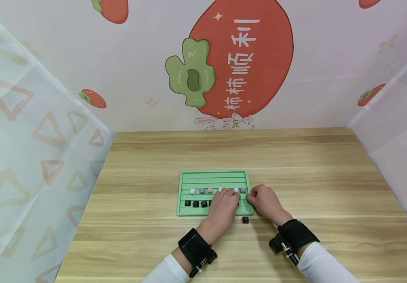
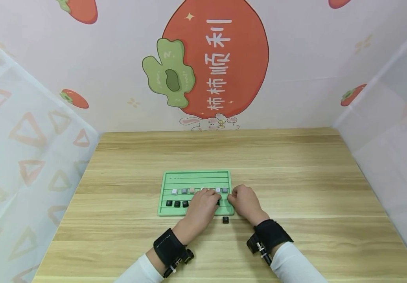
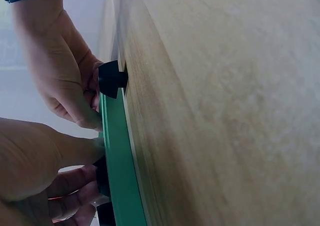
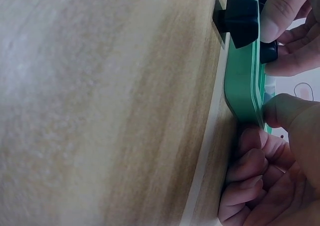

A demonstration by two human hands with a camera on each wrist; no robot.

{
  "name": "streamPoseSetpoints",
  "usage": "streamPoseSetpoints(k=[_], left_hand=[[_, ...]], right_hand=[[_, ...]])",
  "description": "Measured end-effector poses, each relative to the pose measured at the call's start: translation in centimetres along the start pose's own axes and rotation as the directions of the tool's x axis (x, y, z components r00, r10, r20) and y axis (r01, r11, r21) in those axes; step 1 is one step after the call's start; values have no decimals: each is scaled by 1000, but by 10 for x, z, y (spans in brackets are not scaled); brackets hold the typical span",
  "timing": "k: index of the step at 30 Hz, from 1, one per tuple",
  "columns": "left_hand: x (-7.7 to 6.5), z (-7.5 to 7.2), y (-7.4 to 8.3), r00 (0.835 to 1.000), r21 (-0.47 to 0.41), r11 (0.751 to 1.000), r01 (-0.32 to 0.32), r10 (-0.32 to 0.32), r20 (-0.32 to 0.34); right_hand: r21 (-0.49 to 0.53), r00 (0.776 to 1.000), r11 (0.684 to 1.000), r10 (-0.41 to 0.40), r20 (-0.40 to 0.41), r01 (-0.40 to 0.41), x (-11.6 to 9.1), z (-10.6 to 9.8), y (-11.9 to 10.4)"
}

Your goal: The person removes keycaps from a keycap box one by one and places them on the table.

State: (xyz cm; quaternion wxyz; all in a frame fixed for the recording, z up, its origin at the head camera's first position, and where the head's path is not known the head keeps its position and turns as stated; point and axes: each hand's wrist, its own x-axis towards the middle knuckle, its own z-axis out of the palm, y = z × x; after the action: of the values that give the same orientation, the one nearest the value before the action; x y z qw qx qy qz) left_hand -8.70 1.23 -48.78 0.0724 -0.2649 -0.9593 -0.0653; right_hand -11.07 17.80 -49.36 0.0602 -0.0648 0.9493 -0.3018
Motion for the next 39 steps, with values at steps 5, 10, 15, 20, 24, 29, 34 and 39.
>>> streamPoseSetpoints(k=[5,10,15,20,24,29,34,39], left_hand=[[-1,0,1,1000,-2,1000,-5,5,-17],[-1,0,1,1000,1,1000,-4,4,-10],[-1,0,1,1000,-4,1000,-5,5,-11],[-2,-1,1,1000,-22,1000,-6,6,-24],[-4,-5,2,999,-28,1000,-10,9,-43],[-6,-9,4,999,-27,1000,-13,11,-41],[-8,-13,4,999,-39,999,-25,24,-48],[-10,-17,3,998,-48,998,-29,26,-57]], right_hand=[[-5,1000,1000,17,11,-17,0,1,-1],[1,1000,1000,22,17,-22,-1,0,0],[0,1000,1000,17,13,-17,-1,0,1],[-2,1000,1000,10,9,-10,0,1,1],[-4,1000,1000,2,5,-2,0,1,1],[-10,1000,1000,-5,-1,5,0,1,1],[-9,1000,1000,-5,-5,5,0,1,1],[-9,1000,1000,2,-2,-2,0,1,1]])
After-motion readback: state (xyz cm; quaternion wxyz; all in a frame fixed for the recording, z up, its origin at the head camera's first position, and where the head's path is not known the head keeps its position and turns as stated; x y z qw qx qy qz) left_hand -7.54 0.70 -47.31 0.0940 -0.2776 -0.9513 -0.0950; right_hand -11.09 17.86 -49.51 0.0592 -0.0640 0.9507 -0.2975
